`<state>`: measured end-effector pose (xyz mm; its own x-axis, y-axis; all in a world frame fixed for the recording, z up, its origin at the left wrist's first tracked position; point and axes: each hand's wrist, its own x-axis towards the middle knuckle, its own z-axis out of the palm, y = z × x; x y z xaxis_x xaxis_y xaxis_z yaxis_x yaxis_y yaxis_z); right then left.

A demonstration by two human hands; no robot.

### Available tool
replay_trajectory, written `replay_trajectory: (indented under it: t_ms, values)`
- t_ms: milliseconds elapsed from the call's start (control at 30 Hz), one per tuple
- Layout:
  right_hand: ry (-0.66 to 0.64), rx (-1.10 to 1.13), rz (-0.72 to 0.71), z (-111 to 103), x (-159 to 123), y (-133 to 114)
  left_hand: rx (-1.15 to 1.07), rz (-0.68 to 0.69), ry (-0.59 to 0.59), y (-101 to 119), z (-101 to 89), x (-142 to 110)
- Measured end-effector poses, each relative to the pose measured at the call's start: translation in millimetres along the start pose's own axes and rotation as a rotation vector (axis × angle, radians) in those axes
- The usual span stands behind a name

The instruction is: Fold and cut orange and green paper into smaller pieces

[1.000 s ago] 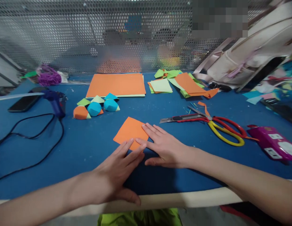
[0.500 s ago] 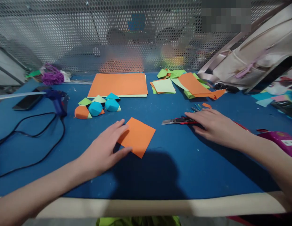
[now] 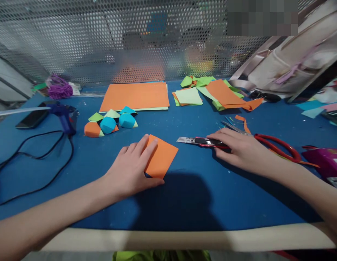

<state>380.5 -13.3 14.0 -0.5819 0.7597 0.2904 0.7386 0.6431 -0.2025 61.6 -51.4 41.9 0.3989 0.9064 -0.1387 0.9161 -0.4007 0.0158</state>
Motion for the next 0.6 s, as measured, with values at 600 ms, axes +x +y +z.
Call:
replay_trajectory:
  t_ms: [600]
  values:
    - [-0.011,0.307,0.056,-1,37,-44,-0.220,0.599,0.284,-32,12.9,-4]
